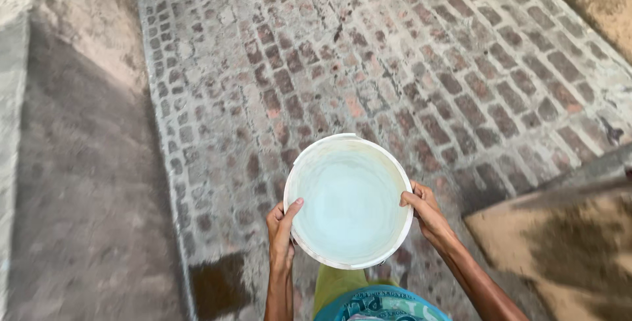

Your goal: The person repeatedly carries a white bucket from a large outdoor water tank to a top-loading washing machine inside a room. They scoop water from the tank, walk back inside, and pour the water into the washing machine. This cycle is repeated multiple times throughout the video.

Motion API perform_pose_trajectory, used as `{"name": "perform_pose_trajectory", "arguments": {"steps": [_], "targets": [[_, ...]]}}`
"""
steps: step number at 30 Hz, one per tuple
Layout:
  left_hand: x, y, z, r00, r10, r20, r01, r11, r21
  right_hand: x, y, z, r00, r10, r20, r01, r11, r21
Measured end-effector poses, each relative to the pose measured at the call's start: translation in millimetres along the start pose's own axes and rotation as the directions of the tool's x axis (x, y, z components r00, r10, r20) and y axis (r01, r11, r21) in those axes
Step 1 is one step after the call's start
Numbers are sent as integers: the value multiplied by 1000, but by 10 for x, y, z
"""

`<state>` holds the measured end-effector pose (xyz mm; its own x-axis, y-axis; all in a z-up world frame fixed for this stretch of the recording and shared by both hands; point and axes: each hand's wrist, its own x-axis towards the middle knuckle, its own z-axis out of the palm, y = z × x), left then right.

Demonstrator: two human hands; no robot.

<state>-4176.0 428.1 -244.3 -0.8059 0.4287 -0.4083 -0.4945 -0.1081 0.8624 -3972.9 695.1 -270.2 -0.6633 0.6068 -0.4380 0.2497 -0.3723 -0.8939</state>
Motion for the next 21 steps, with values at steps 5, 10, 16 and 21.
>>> {"name": "perform_pose_trajectory", "arguments": {"steps": [5,10,16,21], "targets": [[1991,493,1084,999,5,46,-9,997,79,1905,-696,-265,994,24,-106,-23,1000,9],[3918,1269,2376,991,-48,124,29,988,154,3866,-1798,-512,984,39,-174,-35,999,27],[6205,1695,3798,973,-39,226,36,999,21,6202,-2995,-987,983,22,-180,-7,997,80],[8128,1874,5015,982,-14,189,-13,990,142,8245,-4009,-1435,985,-23,-173,36,997,72]]}}
